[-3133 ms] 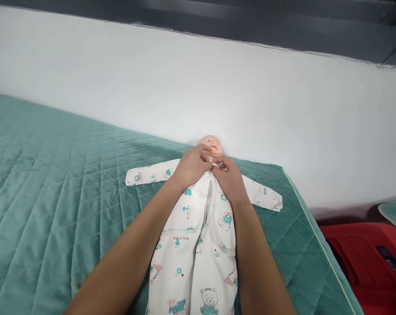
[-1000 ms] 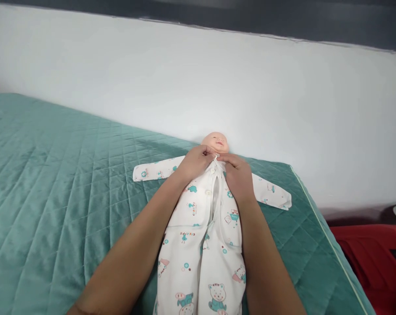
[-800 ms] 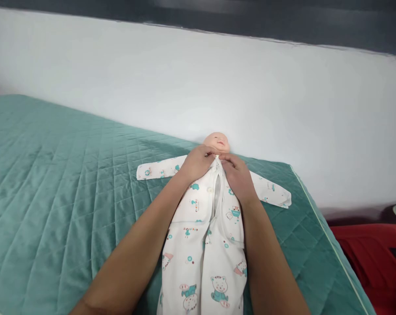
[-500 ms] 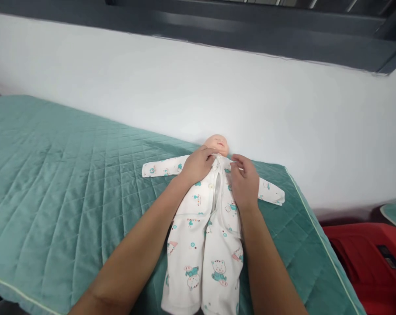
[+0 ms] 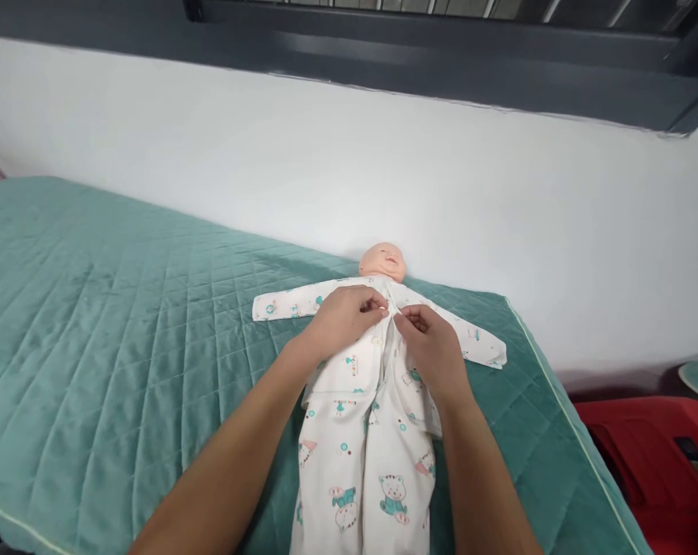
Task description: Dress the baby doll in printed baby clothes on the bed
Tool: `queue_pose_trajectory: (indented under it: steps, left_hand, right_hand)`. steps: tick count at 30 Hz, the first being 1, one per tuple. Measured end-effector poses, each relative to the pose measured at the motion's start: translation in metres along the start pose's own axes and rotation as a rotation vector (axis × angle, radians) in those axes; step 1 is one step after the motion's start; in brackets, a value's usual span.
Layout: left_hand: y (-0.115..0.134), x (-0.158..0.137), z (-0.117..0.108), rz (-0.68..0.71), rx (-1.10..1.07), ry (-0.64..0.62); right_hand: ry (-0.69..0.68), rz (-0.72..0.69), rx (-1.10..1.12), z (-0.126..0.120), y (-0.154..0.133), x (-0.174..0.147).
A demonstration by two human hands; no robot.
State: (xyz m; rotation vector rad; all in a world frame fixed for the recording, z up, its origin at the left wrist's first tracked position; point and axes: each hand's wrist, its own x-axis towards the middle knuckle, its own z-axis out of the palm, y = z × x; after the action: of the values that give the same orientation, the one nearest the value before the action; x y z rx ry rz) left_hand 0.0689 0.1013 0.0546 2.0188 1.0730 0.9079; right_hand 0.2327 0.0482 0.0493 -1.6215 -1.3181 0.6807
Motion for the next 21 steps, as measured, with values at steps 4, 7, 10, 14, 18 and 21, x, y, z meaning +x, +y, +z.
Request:
queue_pose_trajectory:
  steps: [4, 7, 10, 14, 18, 21]
  left_hand:
    - [0.002, 0.001, -0.006, -0.05, -0.146, -0.033]
    - [0.003, 0.001, -0.006, -0.061, -0.261, -0.012]
    - [0.005, 0.001, -0.006, -0.033, -0.249, -0.028]
    - [0.008, 0.002, -0.006, 0.059, -0.064, -0.089]
    - [0.008, 0.001, -0.004, 0.122, 0.116, -0.094]
    - [0.005, 0.002, -0.004, 0.065, -0.014, -0.09]
  right_hand:
    - [-0.004, 0.122, 0.154, -0.002, 0.001, 0.005]
    - [-0.003, 0.204, 0.349, -0.001, 0.008, 0.009]
    - [-0.044, 0.208, 0.487, -0.001, 0.012, 0.01]
    - [-0.05, 0.189, 0.449, 0.0, 0.005, 0.005]
    - [0.0, 0.099, 0.225, 0.003, -0.006, 0.002]
    - [-0.039, 0.085, 0.2, 0.003, -0.007, 0.002]
